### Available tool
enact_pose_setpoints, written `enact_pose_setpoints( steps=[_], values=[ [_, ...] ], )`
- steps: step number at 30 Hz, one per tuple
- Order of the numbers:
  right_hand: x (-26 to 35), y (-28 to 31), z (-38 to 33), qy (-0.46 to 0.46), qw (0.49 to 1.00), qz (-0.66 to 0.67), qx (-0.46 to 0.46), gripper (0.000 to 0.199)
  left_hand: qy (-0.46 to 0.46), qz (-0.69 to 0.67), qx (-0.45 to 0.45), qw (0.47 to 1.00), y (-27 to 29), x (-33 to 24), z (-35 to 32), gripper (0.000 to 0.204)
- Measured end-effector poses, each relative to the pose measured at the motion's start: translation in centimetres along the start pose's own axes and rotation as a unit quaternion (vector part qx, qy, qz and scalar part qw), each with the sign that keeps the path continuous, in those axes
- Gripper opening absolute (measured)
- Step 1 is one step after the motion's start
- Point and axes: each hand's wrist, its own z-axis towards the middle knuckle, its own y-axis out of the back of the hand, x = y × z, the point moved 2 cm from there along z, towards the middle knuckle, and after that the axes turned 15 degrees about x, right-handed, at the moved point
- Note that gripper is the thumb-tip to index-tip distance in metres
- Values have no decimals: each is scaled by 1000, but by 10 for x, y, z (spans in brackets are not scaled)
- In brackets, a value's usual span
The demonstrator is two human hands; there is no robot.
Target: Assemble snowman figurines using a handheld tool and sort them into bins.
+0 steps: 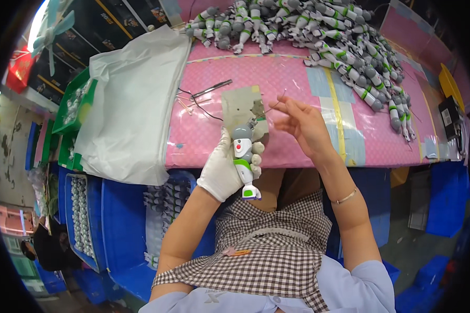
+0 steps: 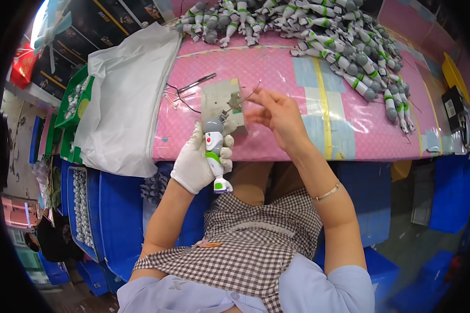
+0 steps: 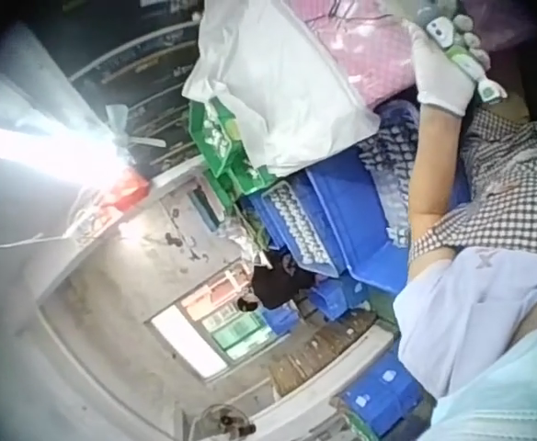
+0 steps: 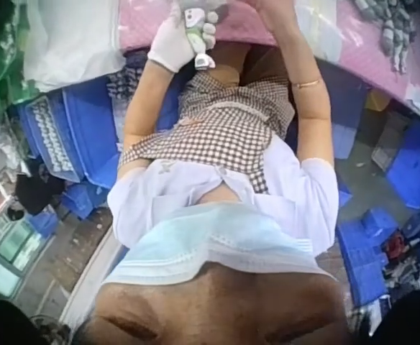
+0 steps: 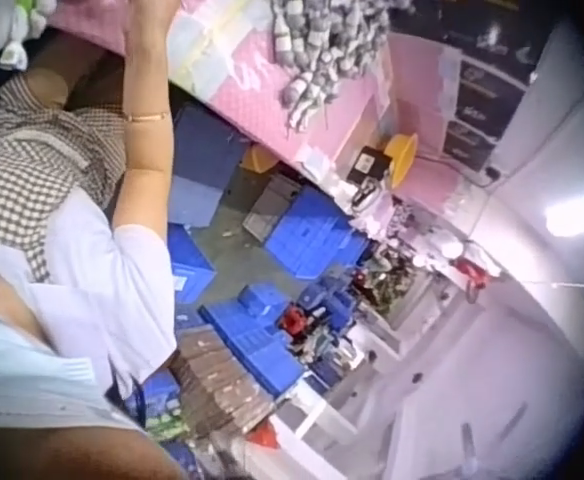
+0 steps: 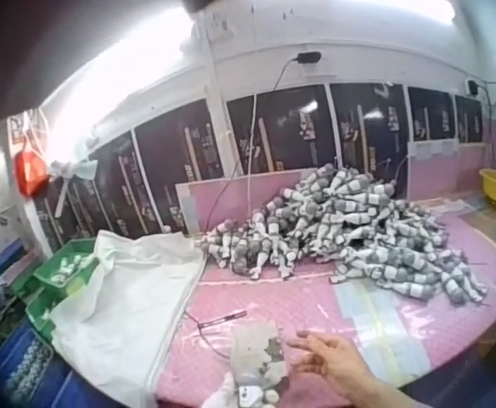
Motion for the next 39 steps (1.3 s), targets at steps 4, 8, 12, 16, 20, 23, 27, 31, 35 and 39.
enact_pose_setpoints(
  steps=[4,8,12,16,20,23,27,31,35,39],
  values=[
    [3,7,-1,28,997,75,11,33,45,-23,-42,998,-3,11,-3,73],
    [9,3,-11,-7,993,115,30,28,52,32,-99,993,-8,17,-5,72],
    [4,13,-13,-69,986,148,33,26,64,223,-58,971,10,25,-18,68],
    [0,22,-14,-97,984,128,75,24,107,363,-87,922,11,31,-22,40],
    [-3,16,-2,-84,995,-25,55,20,109,429,-153,883,-5,27,-15,26],
    [-15,24,16,12,953,-301,41,18,70,402,-161,898,-1,27,-6,25],
    [-20,27,38,74,896,-431,79,19,-52,422,-170,889,-1,18,6,34],
    [-12,34,54,-54,887,-430,160,24,-32,317,-162,934,-10,5,11,36],
    [-5,29,59,-176,909,-303,224,22,-41,274,-151,949,-3,0,8,42],
    [-1,29,63,-207,900,-276,268,21,-56,251,-146,955,2,-1,9,36]
  ],
)
